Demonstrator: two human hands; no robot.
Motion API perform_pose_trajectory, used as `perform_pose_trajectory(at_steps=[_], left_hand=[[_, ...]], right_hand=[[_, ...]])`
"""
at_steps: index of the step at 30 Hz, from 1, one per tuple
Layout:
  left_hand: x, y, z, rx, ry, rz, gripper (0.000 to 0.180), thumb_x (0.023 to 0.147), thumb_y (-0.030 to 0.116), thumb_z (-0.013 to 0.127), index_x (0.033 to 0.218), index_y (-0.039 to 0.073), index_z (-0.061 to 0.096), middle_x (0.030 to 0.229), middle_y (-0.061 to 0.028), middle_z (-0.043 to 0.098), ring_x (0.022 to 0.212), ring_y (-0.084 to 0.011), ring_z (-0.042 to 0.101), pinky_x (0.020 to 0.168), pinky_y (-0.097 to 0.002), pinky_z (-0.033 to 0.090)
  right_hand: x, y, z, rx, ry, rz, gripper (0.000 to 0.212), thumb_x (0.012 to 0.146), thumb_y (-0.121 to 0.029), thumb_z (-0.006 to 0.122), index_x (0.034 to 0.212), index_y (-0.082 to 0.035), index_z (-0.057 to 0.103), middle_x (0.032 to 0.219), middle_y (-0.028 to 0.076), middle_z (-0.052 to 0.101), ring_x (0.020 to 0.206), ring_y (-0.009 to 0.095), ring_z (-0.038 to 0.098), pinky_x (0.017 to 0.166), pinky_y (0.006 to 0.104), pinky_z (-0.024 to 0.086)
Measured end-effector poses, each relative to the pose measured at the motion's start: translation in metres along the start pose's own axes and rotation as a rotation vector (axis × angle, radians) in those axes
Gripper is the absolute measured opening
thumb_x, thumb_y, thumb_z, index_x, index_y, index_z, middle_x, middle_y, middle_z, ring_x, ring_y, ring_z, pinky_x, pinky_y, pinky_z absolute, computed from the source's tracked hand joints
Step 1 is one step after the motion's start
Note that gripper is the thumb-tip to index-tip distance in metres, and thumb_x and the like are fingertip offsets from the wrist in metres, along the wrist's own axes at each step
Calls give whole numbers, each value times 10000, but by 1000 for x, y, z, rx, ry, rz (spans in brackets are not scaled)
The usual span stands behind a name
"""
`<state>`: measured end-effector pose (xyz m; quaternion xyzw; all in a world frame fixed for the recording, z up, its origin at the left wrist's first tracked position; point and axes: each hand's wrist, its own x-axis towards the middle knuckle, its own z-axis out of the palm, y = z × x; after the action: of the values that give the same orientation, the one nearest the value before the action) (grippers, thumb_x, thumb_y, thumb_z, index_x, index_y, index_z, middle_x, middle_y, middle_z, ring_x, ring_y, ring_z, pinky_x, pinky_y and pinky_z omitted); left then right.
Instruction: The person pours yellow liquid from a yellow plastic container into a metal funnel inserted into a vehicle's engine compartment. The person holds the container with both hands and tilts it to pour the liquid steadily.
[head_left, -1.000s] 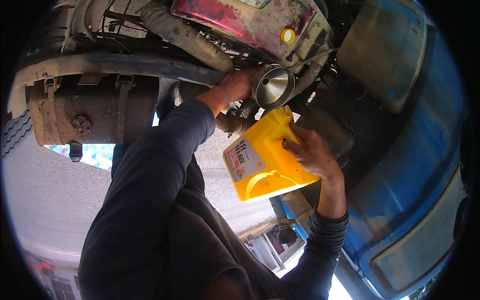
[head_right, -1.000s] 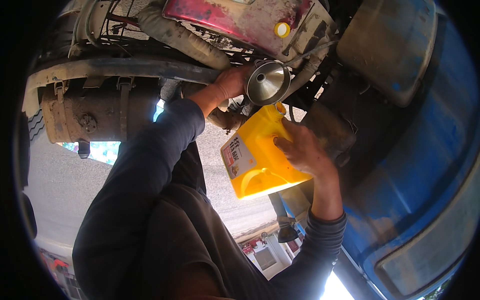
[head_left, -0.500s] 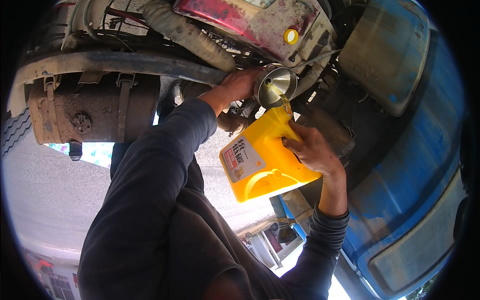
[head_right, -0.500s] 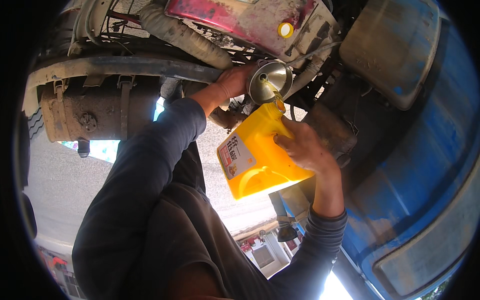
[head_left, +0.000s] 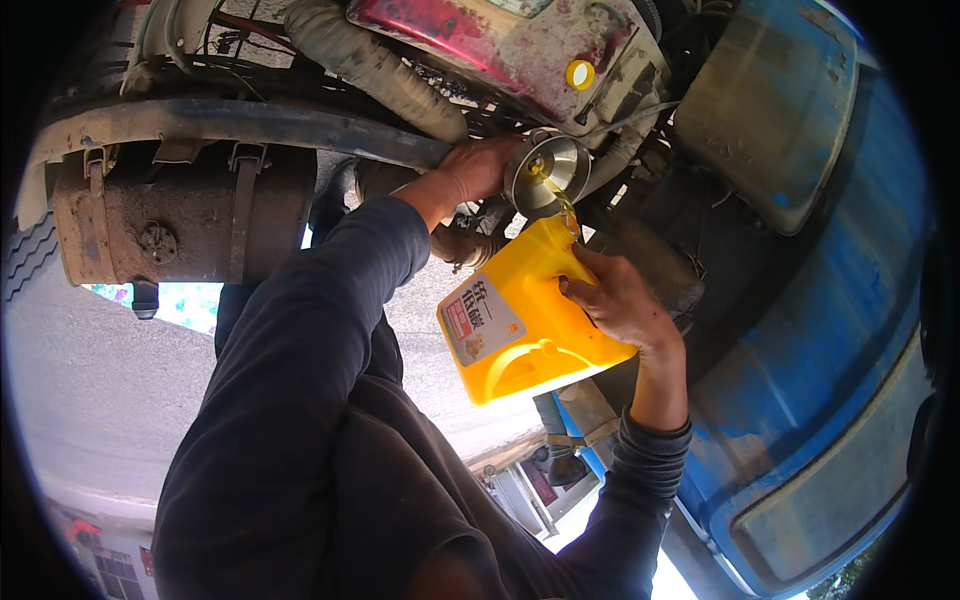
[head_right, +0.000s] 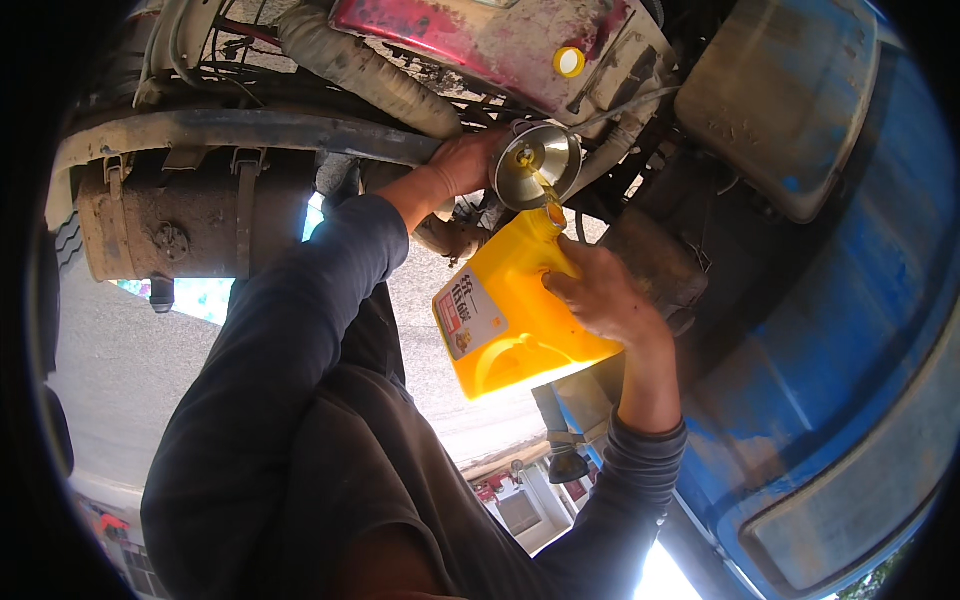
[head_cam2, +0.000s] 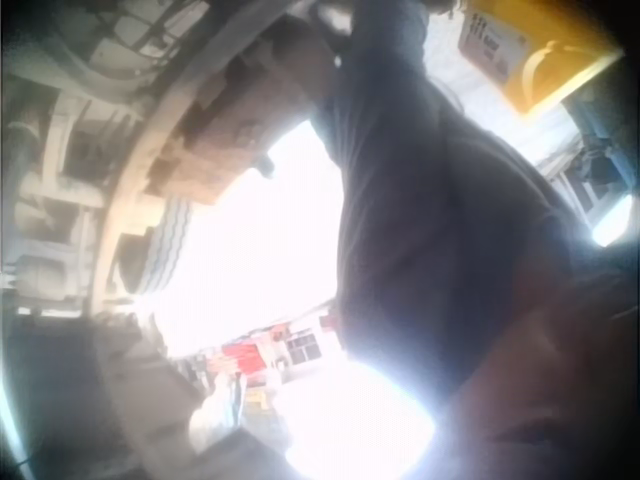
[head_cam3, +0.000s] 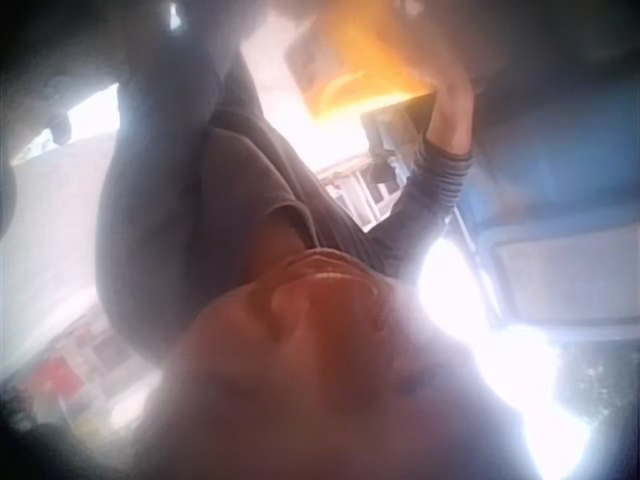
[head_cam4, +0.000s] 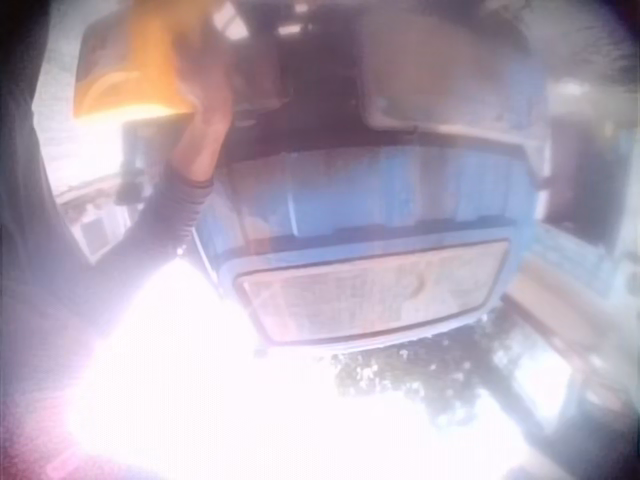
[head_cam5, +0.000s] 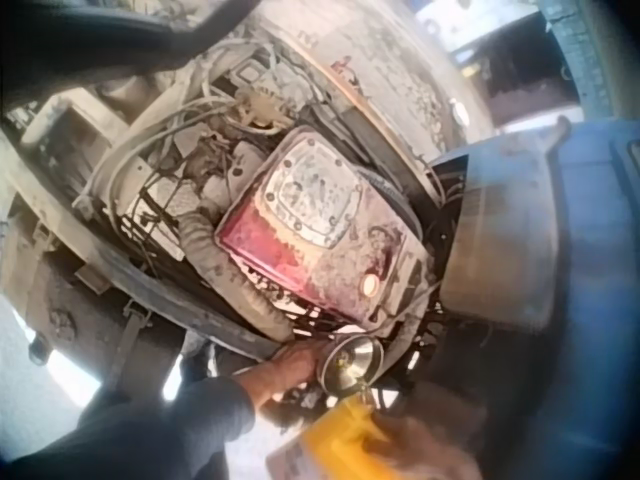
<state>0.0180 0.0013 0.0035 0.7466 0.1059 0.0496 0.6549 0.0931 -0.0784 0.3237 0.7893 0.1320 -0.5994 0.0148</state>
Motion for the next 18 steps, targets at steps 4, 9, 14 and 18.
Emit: perform_pose_trajectory(at_steps=[4,9,14,18], left_hand=[[0,-2,2,13,-5,10,588,886,311,758,1420,151,569,1393,-134,663,1205,-371,666,995,-467,567],[1,-7,5,25,31,22,578,892,311,752,1417,154,570,1383,-143,669,1210,-370,665,990,-472,569],[2,-7,6,22,29,7,565,896,307,748,1411,157,572,1377,-148,672,1212,-372,663,985,-475,571],[3,-8,6,13,37,19,559,894,303,751,1403,154,573,1369,-148,673,1204,-377,664,985,-475,571]], right_hand=[[1,5,3,39,6,-11,330,983,-169,624,1252,20,650,914,229,709,794,293,695,776,422,545],[5,7,-1,2,-4,-41,317,986,-166,623,1236,26,653,900,233,704,789,297,694,767,425,545],[5,10,0,4,13,-28,313,984,-165,633,1220,39,660,891,237,701,782,299,698,761,424,546],[7,11,-1,-21,4,-39,313,984,-167,639,1210,47,664,882,239,698,778,299,696,756,425,545]])
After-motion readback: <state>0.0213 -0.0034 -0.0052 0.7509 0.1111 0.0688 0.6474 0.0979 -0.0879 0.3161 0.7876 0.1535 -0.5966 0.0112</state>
